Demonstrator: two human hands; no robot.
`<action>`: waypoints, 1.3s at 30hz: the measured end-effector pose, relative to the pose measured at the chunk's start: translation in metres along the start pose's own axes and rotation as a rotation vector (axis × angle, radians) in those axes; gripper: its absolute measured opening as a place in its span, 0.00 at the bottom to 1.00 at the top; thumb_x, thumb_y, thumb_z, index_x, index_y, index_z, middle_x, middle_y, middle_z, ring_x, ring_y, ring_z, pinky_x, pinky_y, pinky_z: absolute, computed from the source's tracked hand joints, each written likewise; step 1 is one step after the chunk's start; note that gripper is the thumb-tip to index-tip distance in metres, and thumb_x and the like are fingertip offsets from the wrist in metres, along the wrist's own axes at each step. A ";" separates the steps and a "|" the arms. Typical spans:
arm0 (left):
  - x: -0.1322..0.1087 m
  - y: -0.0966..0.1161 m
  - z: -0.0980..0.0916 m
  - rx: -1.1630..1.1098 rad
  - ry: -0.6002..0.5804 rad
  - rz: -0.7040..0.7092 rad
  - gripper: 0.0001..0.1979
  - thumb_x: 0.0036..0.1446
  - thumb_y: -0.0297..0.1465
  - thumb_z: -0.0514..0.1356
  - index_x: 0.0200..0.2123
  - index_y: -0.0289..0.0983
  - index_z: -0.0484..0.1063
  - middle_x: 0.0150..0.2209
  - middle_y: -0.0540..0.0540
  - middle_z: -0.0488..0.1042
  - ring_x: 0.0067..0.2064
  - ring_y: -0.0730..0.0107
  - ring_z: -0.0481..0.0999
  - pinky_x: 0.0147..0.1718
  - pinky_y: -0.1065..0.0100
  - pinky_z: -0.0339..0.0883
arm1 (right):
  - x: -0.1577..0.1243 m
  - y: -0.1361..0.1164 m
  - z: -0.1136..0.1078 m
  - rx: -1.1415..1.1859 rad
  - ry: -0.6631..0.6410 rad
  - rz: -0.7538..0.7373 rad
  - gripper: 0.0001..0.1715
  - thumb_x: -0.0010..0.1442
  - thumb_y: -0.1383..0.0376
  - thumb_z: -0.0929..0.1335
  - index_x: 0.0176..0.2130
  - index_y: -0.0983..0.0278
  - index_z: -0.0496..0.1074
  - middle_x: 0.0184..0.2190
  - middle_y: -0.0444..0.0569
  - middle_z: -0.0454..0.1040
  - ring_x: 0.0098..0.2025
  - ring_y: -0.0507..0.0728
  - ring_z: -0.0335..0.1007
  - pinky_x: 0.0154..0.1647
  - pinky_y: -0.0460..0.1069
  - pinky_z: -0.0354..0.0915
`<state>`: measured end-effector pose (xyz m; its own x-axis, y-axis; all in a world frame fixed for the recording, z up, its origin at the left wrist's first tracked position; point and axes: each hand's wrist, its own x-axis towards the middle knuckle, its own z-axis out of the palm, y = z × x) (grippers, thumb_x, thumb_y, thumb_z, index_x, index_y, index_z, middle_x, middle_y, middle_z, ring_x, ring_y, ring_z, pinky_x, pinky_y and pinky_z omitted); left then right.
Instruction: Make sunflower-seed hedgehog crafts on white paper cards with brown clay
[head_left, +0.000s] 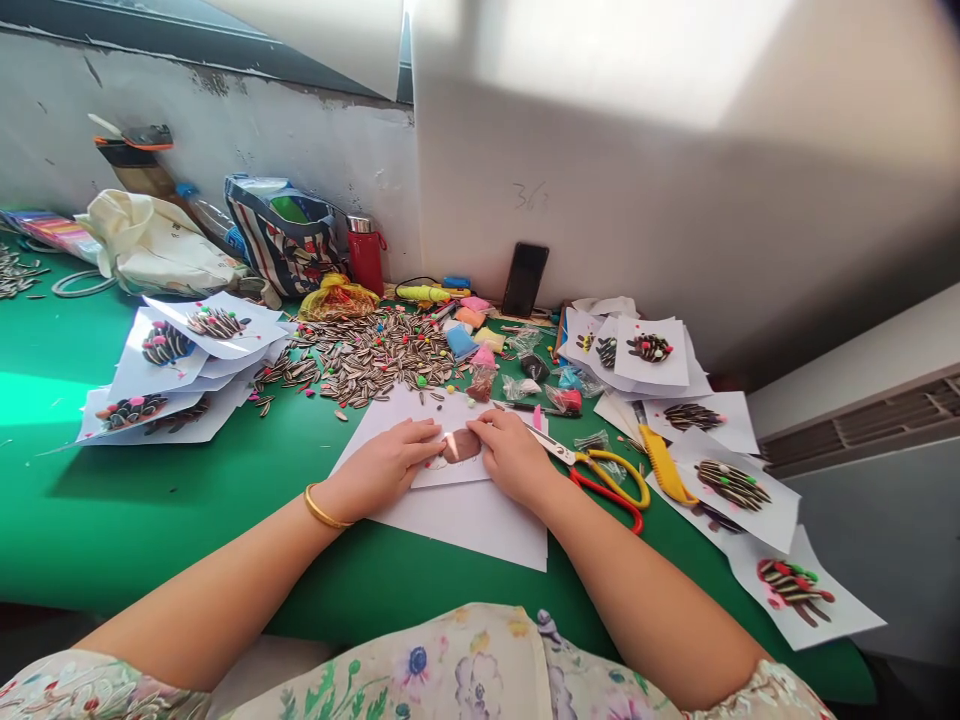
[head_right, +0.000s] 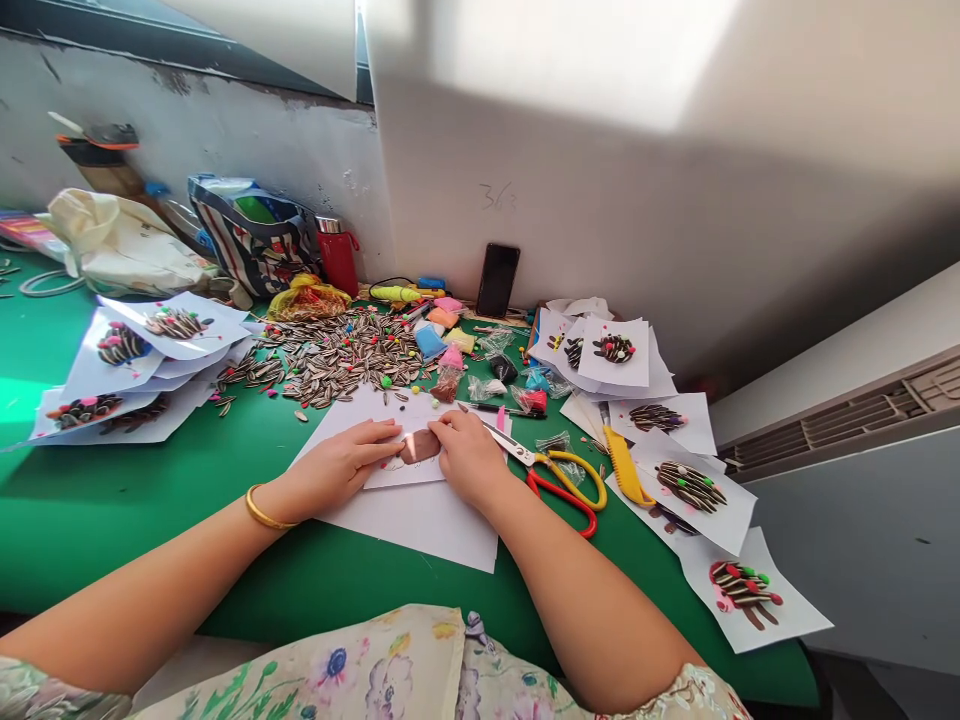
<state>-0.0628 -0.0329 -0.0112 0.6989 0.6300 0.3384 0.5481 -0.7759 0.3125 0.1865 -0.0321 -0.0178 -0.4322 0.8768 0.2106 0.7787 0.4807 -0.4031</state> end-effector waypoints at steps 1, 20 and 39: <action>0.000 0.000 0.000 -0.001 0.002 -0.006 0.21 0.63 0.21 0.50 0.52 0.42 0.75 0.58 0.43 0.71 0.62 0.61 0.68 0.61 0.55 0.65 | 0.000 0.000 0.000 0.002 0.001 0.000 0.30 0.56 0.77 0.62 0.56 0.63 0.72 0.52 0.54 0.71 0.53 0.61 0.62 0.57 0.55 0.62; 0.000 -0.003 0.005 0.008 0.013 -0.070 0.19 0.64 0.23 0.52 0.55 0.39 0.73 0.57 0.40 0.71 0.59 0.59 0.71 0.59 0.56 0.68 | -0.001 -0.002 0.007 0.063 0.046 -0.065 0.30 0.55 0.77 0.62 0.56 0.66 0.71 0.50 0.56 0.70 0.52 0.61 0.63 0.57 0.56 0.63; 0.012 0.001 0.005 0.072 -0.061 -0.124 0.19 0.61 0.21 0.51 0.51 0.41 0.74 0.50 0.42 0.72 0.51 0.59 0.71 0.53 0.57 0.66 | 0.002 0.001 0.007 0.109 0.027 -0.042 0.28 0.56 0.78 0.63 0.53 0.62 0.74 0.48 0.53 0.71 0.50 0.60 0.64 0.55 0.56 0.64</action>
<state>-0.0515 -0.0268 -0.0117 0.6494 0.7196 0.2458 0.6618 -0.6940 0.2835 0.1830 -0.0298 -0.0240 -0.4500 0.8565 0.2528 0.7053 0.5145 -0.4877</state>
